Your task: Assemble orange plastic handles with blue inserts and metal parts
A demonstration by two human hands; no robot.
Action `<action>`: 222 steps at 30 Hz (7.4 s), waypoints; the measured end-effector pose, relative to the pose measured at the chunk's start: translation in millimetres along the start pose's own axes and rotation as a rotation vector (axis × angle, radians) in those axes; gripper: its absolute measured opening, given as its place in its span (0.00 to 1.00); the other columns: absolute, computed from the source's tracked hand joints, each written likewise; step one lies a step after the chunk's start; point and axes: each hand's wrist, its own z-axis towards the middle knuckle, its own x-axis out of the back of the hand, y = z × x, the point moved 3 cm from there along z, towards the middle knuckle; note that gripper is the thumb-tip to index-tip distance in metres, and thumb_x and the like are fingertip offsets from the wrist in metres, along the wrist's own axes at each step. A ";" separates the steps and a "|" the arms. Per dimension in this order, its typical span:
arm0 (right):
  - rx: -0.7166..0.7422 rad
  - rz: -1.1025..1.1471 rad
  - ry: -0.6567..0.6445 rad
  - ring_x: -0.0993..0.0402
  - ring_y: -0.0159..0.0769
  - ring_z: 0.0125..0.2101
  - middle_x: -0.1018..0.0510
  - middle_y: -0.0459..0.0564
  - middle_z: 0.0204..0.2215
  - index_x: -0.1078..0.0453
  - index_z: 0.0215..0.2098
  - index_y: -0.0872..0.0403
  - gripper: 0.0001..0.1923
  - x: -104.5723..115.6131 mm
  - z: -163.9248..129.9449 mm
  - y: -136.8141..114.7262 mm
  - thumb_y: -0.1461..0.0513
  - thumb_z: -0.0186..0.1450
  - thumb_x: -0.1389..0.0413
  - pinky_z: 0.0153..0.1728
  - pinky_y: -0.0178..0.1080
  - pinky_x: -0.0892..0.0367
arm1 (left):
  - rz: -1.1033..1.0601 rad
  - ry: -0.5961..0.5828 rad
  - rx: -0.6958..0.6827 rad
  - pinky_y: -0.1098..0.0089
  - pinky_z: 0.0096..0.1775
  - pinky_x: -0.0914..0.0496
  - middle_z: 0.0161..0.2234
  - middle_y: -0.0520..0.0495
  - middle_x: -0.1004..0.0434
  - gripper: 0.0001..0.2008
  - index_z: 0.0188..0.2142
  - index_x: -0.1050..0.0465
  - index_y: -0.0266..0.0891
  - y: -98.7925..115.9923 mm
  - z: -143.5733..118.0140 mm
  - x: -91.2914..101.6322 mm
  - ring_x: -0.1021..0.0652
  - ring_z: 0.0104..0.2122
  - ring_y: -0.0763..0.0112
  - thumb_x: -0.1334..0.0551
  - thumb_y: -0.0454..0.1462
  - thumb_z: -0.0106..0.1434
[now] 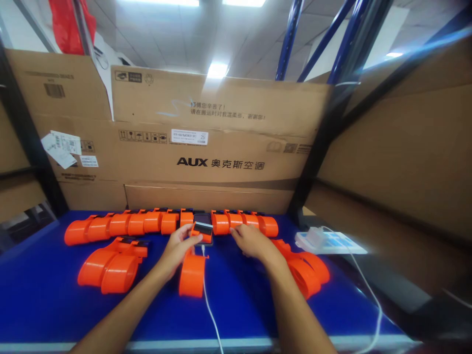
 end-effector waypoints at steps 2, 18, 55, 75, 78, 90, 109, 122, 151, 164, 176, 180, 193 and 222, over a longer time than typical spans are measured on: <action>0.019 -0.003 0.012 0.20 0.40 0.29 0.18 0.58 0.27 0.25 0.39 0.59 0.20 2.5 -0.3 -4.1 0.54 0.72 0.55 0.34 0.35 0.32 | 0.003 0.019 0.012 0.76 0.23 0.36 0.35 0.50 0.22 0.21 0.45 0.25 0.38 -1.8 0.2 1.4 0.31 0.19 0.81 0.29 0.42 0.52; 0.401 0.076 0.081 0.26 0.35 0.26 0.21 0.49 0.25 0.25 0.33 0.54 0.08 -20.7 -2.5 -34.8 0.59 0.65 0.44 0.27 0.33 0.38 | -0.078 0.073 0.026 0.75 0.21 0.38 0.29 0.52 0.25 0.25 0.45 0.26 0.37 3.6 4.1 7.2 0.32 0.18 0.80 0.27 0.41 0.49; 0.610 0.561 0.464 0.31 0.34 0.28 0.30 0.45 0.27 0.39 0.32 0.51 0.05 -30.0 -6.8 -62.4 0.60 0.66 0.49 0.32 0.35 0.33 | 0.018 0.110 -0.147 0.72 0.24 0.31 0.36 0.46 0.21 0.21 0.43 0.25 0.37 8.9 4.5 7.1 0.24 0.24 0.71 0.29 0.45 0.52; 0.765 0.288 0.486 0.29 0.39 0.40 0.28 0.55 0.44 0.35 0.36 0.51 0.06 -26.0 -16.9 -67.8 0.61 0.71 0.50 0.38 0.38 0.33 | 0.058 0.134 -0.164 0.72 0.24 0.30 0.36 0.47 0.22 0.23 0.45 0.26 0.36 5.7 5.1 9.0 0.27 0.20 0.75 0.30 0.45 0.53; 0.778 0.295 0.487 0.29 0.40 0.41 0.27 0.55 0.44 0.35 0.35 0.51 0.06 -26.6 -16.2 -68.0 0.61 0.70 0.50 0.39 0.38 0.33 | 0.061 0.141 -0.173 0.72 0.24 0.30 0.35 0.47 0.22 0.22 0.45 0.26 0.36 5.4 4.9 9.4 0.27 0.21 0.74 0.30 0.44 0.53; 0.617 0.818 0.466 0.27 0.41 0.43 0.24 0.52 0.42 0.32 0.45 0.51 0.11 -11.7 -9.8 -54.7 0.55 0.70 0.50 0.47 0.44 0.33 | -0.193 0.078 -0.033 0.73 0.23 0.30 0.30 0.48 0.21 0.27 0.48 0.29 0.37 8.8 -0.1 1.6 0.25 0.18 0.73 0.27 0.42 0.51; 0.539 0.948 0.178 0.34 0.34 0.34 0.31 0.44 0.32 0.38 0.42 0.50 0.15 -43.7 8.4 -63.3 0.50 0.66 0.43 0.37 0.37 0.36 | -0.142 -0.169 0.012 0.59 0.59 0.39 0.52 0.39 0.23 0.21 0.49 0.23 0.38 10.1 -5.8 -11.2 0.26 0.54 0.54 0.31 0.44 0.58; 0.566 1.086 0.152 0.36 0.32 0.29 0.34 0.41 0.29 0.45 0.37 0.48 0.18 -46.4 6.7 -69.2 0.49 0.64 0.42 0.33 0.35 0.38 | -0.041 -0.082 -0.025 0.57 0.54 0.35 0.46 0.39 0.20 0.24 0.49 0.23 0.37 2.6 0.5 -0.2 0.24 0.49 0.53 0.28 0.43 0.53; -0.240 -0.389 0.089 0.23 0.53 0.47 0.20 0.62 0.45 0.25 0.46 0.56 0.16 -8.9 7.0 7.9 0.61 0.60 0.42 0.42 0.45 0.31 | -0.528 0.138 0.128 0.67 0.40 0.24 0.39 0.39 0.17 0.20 0.45 0.24 0.33 7.5 7.9 13.9 0.18 0.40 0.59 0.34 0.46 0.59; -0.177 -0.398 0.068 0.23 0.55 0.46 0.20 0.66 0.42 0.25 0.45 0.59 0.15 -18.4 5.9 -4.1 0.64 0.60 0.43 0.43 0.48 0.31 | -0.500 0.140 0.121 0.66 0.39 0.24 0.37 0.39 0.17 0.17 0.40 0.23 0.36 5.4 9.4 15.6 0.18 0.40 0.57 0.33 0.46 0.57; 0.132 -0.252 0.041 0.22 0.42 0.37 0.18 0.49 0.34 0.25 0.33 0.50 0.06 -31.0 -6.3 -39.2 0.58 0.60 0.41 0.33 0.35 0.36 | -0.530 0.128 0.101 0.64 0.41 0.24 0.37 0.40 0.17 0.16 0.38 0.24 0.35 6.4 8.6 14.6 0.18 0.41 0.56 0.32 0.46 0.57; 0.044 -0.282 0.109 0.23 0.50 0.40 0.19 0.58 0.37 0.26 0.35 0.53 0.18 -23.8 -4.0 -29.8 0.48 0.63 0.45 0.37 0.42 0.35 | -0.532 0.118 0.101 0.64 0.42 0.24 0.38 0.39 0.17 0.16 0.37 0.24 0.35 6.1 8.7 14.7 0.18 0.41 0.56 0.32 0.46 0.57; 0.080 -0.201 0.008 0.23 0.48 0.38 0.21 0.55 0.34 0.30 0.33 0.53 0.12 -38.1 -4.3 -26.9 0.54 0.56 0.38 0.36 0.41 0.35 | -0.520 0.127 0.101 0.64 0.41 0.24 0.37 0.40 0.17 0.18 0.39 0.24 0.35 6.9 7.5 14.8 0.18 0.40 0.56 0.32 0.46 0.56; 0.382 1.268 0.078 0.29 0.35 0.36 0.24 0.46 0.36 0.29 0.48 0.47 0.18 -15.4 4.8 -41.6 0.52 0.61 0.39 0.35 0.35 0.34 | -0.384 0.123 0.037 0.65 0.34 0.23 0.37 0.41 0.17 0.22 0.45 0.24 0.37 2.1 4.8 11.9 0.17 0.33 0.61 0.30 0.46 0.55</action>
